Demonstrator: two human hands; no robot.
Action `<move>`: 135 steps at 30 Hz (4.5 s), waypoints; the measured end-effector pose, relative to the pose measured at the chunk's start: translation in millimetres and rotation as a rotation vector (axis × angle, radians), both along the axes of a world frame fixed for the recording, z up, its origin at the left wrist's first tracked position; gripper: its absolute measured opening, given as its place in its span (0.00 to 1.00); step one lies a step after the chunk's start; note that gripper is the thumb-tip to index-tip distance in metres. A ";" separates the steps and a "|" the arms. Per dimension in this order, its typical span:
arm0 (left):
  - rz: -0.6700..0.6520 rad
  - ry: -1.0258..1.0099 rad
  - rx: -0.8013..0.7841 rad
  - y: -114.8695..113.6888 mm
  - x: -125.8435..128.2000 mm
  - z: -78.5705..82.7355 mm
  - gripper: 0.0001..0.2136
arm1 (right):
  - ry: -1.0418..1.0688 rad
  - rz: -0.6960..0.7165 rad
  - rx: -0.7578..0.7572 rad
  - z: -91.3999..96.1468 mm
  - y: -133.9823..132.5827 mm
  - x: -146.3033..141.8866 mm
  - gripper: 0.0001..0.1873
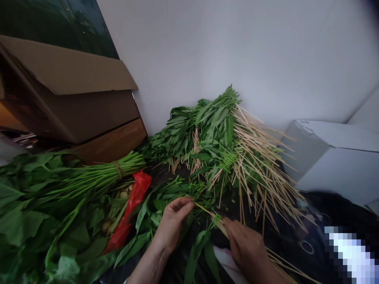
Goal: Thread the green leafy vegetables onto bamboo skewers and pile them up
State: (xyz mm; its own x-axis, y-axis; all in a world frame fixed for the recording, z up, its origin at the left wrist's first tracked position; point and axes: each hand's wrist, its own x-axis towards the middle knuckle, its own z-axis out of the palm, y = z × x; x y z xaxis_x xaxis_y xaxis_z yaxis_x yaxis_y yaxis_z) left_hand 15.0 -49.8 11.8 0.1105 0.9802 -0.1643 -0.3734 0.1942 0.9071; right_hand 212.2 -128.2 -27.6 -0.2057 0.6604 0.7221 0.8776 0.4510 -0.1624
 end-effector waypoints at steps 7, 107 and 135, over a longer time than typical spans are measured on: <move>0.028 0.112 0.057 -0.5 -1.0 0.3 0.09 | -0.016 -0.016 0.013 2.6 -0.3 0.0 0.16; -0.152 0.718 0.524 34.0 -13.6 40.9 0.11 | 0.073 0.040 -0.084 -3.7 0.8 0.4 0.15; -0.242 0.486 0.298 21.4 -5.7 24.8 0.15 | 0.093 -0.026 -0.121 -7.7 0.3 1.0 0.16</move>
